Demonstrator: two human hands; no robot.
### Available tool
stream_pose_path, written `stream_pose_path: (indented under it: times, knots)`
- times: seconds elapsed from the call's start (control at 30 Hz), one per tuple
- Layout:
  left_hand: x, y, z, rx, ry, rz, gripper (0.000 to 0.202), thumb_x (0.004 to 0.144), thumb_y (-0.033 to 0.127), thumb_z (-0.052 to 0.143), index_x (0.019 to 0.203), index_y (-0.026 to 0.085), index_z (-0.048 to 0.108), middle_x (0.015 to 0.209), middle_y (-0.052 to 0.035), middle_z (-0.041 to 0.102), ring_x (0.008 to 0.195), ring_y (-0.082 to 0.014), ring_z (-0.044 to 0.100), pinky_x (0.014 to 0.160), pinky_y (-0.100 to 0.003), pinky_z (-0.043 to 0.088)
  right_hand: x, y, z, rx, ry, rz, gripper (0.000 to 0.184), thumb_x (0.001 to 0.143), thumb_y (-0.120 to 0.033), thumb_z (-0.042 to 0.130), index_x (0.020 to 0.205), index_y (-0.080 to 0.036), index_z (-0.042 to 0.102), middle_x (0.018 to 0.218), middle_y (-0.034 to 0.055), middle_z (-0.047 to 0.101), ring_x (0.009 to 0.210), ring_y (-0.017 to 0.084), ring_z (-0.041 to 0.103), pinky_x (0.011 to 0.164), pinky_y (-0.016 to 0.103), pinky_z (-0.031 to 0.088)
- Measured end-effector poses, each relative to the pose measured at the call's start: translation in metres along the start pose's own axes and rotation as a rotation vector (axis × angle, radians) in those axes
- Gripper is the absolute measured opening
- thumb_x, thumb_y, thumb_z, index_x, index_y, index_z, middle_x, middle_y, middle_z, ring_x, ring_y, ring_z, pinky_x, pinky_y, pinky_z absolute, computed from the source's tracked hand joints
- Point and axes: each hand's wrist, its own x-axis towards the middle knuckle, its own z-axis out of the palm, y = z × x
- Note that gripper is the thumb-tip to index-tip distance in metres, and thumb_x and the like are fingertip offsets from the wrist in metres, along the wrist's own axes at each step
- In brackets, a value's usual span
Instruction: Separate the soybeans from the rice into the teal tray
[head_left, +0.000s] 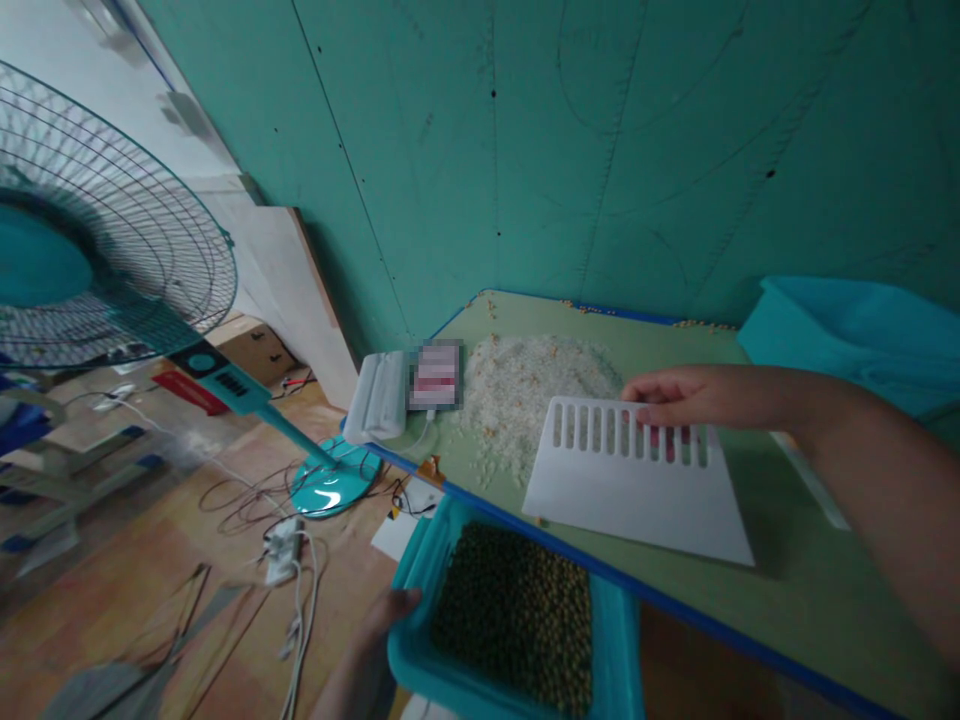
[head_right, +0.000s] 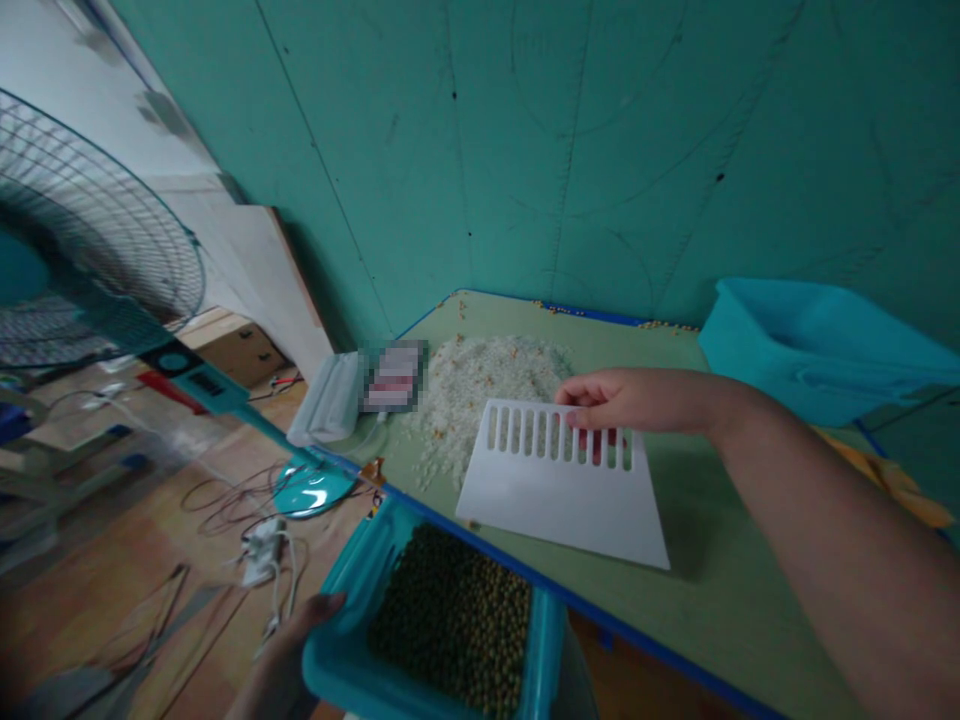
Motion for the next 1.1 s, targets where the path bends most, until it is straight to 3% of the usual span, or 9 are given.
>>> stream_pose_path:
  times: [0.13,0.27,0.5,0.6,0.67,0.77,0.87,0.97,1.1]
  knots:
    - [0.003,-0.001,-0.003,0.024,-0.015,-0.008,0.034,0.054,0.032,0.072,0.085,0.020,0.075,0.068,0.0000,0.076,0.099,-0.0295,0.062,0.087,-0.030,0.046,-0.006,-0.007,0.005,0.039,-0.115,0.068,0.025,0.075,-0.043,0.059,0.082,-0.020,0.052,0.070,-0.0025,0.060,0.061,0.013,0.060,0.054,0.025,0.044]
    - [0.006,-0.005,-0.008,0.001,-0.064,-0.004,0.028,0.059,0.030,0.070,0.084,0.018,0.075,0.068,-0.0021,0.076,0.097,-0.0304,0.064,0.086,-0.033,0.047,-0.015,-0.020,0.015,0.060,-0.052,0.096,0.025,0.072,-0.042,0.062,0.082,-0.021,0.054,0.071,-0.0017,0.062,0.062,0.014,0.061,0.053,0.025,0.046]
    - [0.004,-0.005,-0.005,-0.044,-0.076,-0.044,0.035,0.064,0.025,0.064,0.097,0.016,0.071,0.073,-0.0028,0.077,0.095,-0.0282,0.065,0.082,-0.032,0.049,-0.045,-0.029,0.009,0.229,0.409,-0.015,0.025,0.066,-0.044,0.068,0.084,-0.030,0.058,0.074,-0.0010,0.067,0.060,0.018,0.063,0.050,0.029,0.051]
    - [0.005,-0.005,-0.006,-0.020,-0.066,-0.051,0.035,0.063,0.027,0.065,0.096,0.017,0.071,0.076,-0.0015,0.077,0.096,-0.0266,0.064,0.082,-0.029,0.049,-0.055,-0.028,0.008,0.225,0.658,-0.057,0.018,0.073,-0.045,0.061,0.086,-0.034,0.056,0.065,-0.0032,0.065,0.051,0.017,0.060,0.042,0.028,0.049]
    - [0.007,-0.004,-0.009,-0.002,-0.064,-0.065,0.035,0.062,0.028,0.066,0.095,0.016,0.072,0.077,-0.0018,0.077,0.096,-0.0266,0.064,0.081,-0.029,0.049,-0.058,-0.031,0.019,0.224,0.729,-0.054,0.019,0.078,-0.049,0.053,0.092,-0.037,0.055,0.065,-0.0028,0.065,0.048,0.018,0.059,0.038,0.029,0.048]
    - [0.008,-0.004,-0.017,-0.017,-0.079,-0.084,0.040,0.062,0.029,0.066,0.100,0.016,0.070,0.079,-0.0025,0.077,0.096,-0.0275,0.064,0.080,-0.030,0.050,-0.052,-0.041,0.052,0.205,0.563,-0.024,0.026,0.079,-0.053,0.047,0.099,-0.036,0.053,0.071,-0.0009,0.067,0.049,0.020,0.061,0.038,0.031,0.049]
    - [0.008,-0.002,-0.026,-0.061,-0.084,-0.112,0.039,0.063,0.030,0.066,0.099,0.017,0.070,0.081,-0.0036,0.077,0.096,-0.0292,0.064,0.080,-0.032,0.051,-0.033,-0.050,0.084,0.070,0.338,0.000,0.027,0.083,-0.051,0.045,0.098,-0.030,0.052,0.078,0.0015,0.067,0.064,0.021,0.064,0.050,0.031,0.052]
    - [0.006,0.000,-0.036,-0.078,-0.101,-0.092,0.036,0.064,0.030,0.065,0.098,0.018,0.071,0.080,-0.0032,0.077,0.098,-0.0296,0.063,0.082,-0.033,0.049,-0.011,-0.052,0.095,-0.129,0.338,-0.038,0.028,0.086,-0.050,0.039,0.092,-0.025,0.050,0.077,0.0024,0.064,0.066,0.018,0.062,0.054,0.028,0.049]
    - [0.005,-0.001,-0.044,-0.057,-0.096,-0.067,0.033,0.064,0.031,0.065,0.093,0.019,0.073,0.081,-0.0026,0.077,0.101,-0.0287,0.061,0.085,-0.031,0.047,0.008,-0.048,0.092,-0.236,0.353,-0.040,0.027,0.088,-0.047,0.037,0.087,-0.022,0.047,0.073,0.0020,0.060,0.063,0.016,0.060,0.052,0.027,0.046]
